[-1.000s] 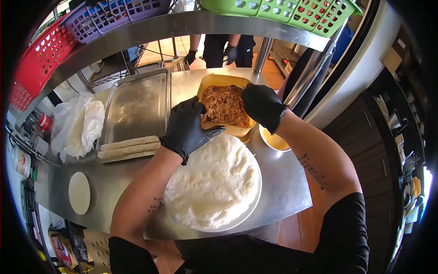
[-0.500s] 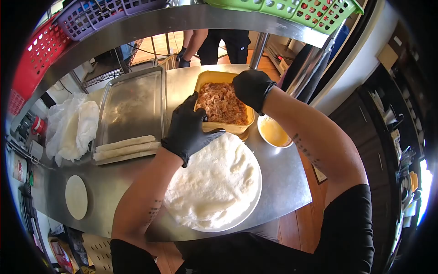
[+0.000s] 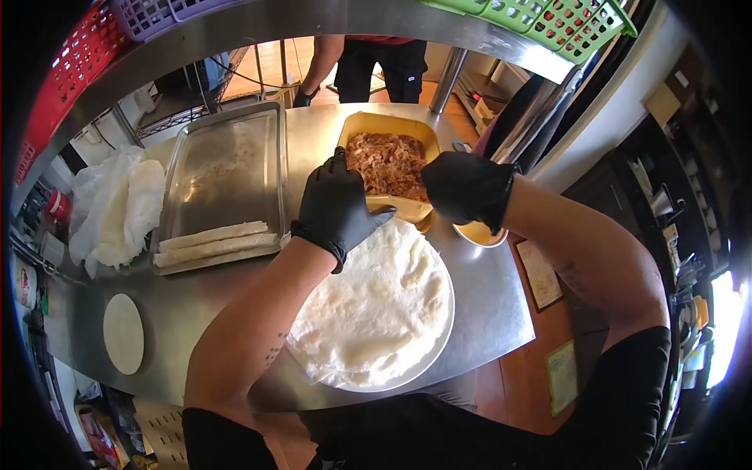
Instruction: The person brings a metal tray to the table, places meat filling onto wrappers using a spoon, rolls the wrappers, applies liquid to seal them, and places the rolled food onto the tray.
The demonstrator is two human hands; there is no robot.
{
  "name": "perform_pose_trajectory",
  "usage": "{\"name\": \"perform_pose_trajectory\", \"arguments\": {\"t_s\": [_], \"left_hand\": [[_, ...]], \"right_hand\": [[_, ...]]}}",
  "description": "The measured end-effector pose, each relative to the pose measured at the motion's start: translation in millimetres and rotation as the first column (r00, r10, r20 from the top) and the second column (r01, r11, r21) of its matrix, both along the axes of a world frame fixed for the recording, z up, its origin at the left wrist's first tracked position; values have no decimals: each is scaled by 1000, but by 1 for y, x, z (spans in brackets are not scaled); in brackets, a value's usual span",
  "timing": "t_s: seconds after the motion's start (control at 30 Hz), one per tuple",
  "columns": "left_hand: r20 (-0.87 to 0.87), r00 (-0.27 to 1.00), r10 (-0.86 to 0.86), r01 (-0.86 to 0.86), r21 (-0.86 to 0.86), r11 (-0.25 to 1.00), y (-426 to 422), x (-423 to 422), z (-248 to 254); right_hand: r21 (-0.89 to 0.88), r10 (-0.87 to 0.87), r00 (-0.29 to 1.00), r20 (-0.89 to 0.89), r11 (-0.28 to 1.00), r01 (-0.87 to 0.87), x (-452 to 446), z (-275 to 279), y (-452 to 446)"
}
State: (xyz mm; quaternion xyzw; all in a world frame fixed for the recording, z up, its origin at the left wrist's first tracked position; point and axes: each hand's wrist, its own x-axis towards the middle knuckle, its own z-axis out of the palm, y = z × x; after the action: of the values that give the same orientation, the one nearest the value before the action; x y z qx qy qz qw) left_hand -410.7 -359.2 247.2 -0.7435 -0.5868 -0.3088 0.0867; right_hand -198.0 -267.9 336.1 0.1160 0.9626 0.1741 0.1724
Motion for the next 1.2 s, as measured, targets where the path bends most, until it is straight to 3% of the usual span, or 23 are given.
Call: {"name": "perform_pose_trajectory", "arguments": {"t_s": [0.07,0.1,0.17,0.27,0.37,0.5,0.57,0.67,0.73,0.8,0.87,1.03,1.07,1.13,1.17,1.2], "left_hand": [[70,996,-53,55,-29,998,3,-4,-1],[66,997,-47,49,-30,998,1,-4,0],[-53,998,15,-18,-57,998,-3,-1,5],[-59,998,-15,9,-97,995,-2,0,5],[-55,998,-18,13,-94,995,1,-1,5],[-22,999,-26,25,-42,999,5,-4,0],[-1,999,-36,36,-112,993,6,-4,3],[-27,999,-44,45,7,999,13,-4,-9],[-38,999,-17,16,-40,999,11,-1,-3],[-45,999,16,-20,-96,995,7,2,2],[-100,993,65,-76,-110,991,4,6,6],[-55,998,30,-38,-166,985,9,3,5],[-63,998,28,-38,-164,986,9,2,4],[-55,998,22,-29,-132,991,6,2,5],[-46,999,9,-13,-97,995,4,3,6],[-53,999,4,-9,-92,996,3,3,6]], "right_hand": [[-43,173,983,-57,984,-175,9,11,8],[10,116,989,96,993,-117,2,27,3],[28,96,990,106,995,-99,-2,28,9],[10,-58,995,82,998,57,-2,22,16],[205,103,981,-167,976,-68,-2,20,13],[391,245,923,-298,913,-116,-12,27,15],[434,14,916,-402,883,177,-15,6,37],[431,-26,908,-419,874,224,-16,-20,47],[453,49,894,-446,873,178,-17,-23,40],[233,-154,907,-392,937,260,-12,-18,19],[237,-116,911,-396,946,223,0,-13,0],[-33,-118,874,-471,993,116,23,9,-37],[-33,-116,874,-472,993,114,24,19,-36],[106,140,881,-451,989,-103,23,39,-24],[81,51,856,-514,997,-11,19,40,-16],[206,105,881,-460,978,-9,15,42,-3]]}}
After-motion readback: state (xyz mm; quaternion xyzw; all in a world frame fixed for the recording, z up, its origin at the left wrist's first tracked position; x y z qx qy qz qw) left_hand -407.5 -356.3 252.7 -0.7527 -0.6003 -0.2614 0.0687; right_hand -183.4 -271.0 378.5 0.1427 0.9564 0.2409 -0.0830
